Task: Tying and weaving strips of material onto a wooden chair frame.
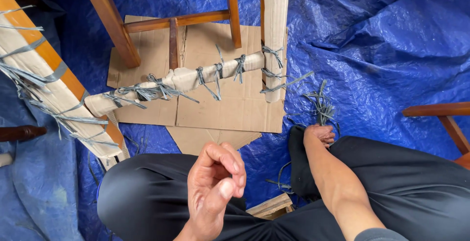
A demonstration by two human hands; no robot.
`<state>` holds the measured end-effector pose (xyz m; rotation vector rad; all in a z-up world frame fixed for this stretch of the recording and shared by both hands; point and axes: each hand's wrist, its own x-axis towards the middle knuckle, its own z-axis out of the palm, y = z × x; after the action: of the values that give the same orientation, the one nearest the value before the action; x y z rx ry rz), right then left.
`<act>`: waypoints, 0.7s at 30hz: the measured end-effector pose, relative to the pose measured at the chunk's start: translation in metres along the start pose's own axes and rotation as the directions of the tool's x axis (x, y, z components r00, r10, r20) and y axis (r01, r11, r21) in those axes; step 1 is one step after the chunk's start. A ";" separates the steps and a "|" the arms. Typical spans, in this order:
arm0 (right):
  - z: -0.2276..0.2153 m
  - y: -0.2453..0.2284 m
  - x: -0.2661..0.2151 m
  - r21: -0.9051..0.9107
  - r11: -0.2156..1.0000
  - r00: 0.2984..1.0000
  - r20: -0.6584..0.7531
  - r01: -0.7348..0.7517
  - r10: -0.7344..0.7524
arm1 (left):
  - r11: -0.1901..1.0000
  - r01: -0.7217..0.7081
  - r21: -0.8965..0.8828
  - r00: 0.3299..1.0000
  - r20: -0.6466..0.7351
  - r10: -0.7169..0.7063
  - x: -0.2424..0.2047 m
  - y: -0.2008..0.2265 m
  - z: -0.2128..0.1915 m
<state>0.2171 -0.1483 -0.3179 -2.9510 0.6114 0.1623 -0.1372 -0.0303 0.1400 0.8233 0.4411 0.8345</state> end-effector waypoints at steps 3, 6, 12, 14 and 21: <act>0.007 0.005 0.004 0.038 0.999 0.997 -0.078 -0.009 0.012 | 0.998 0.023 0.051 1.000 0.001 -0.023 0.003 -0.006 0.004; -0.011 -0.001 -0.012 0.130 0.990 0.967 -0.253 0.044 -0.010 | 0.996 0.016 0.086 1.000 -0.006 -0.016 0.006 -0.011 0.007; -0.037 -0.008 -0.031 0.213 0.927 0.912 -0.344 0.308 -0.224 | 0.985 0.001 0.175 1.000 -0.006 0.000 0.006 -0.018 0.012; -0.046 -0.013 -0.042 0.216 0.915 0.912 -0.313 0.340 -0.265 | 0.981 -0.009 0.192 1.000 -0.005 0.010 0.005 -0.020 0.012; -0.066 -0.042 -0.074 0.407 0.706 0.815 -0.268 0.579 -0.513 | 0.966 -0.029 0.258 0.998 -0.049 0.043 0.013 -0.034 0.001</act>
<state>0.1710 -0.0909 -0.2395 -2.5206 -0.2284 -0.2231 -0.1127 -0.0344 0.1138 1.0532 0.5927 0.8455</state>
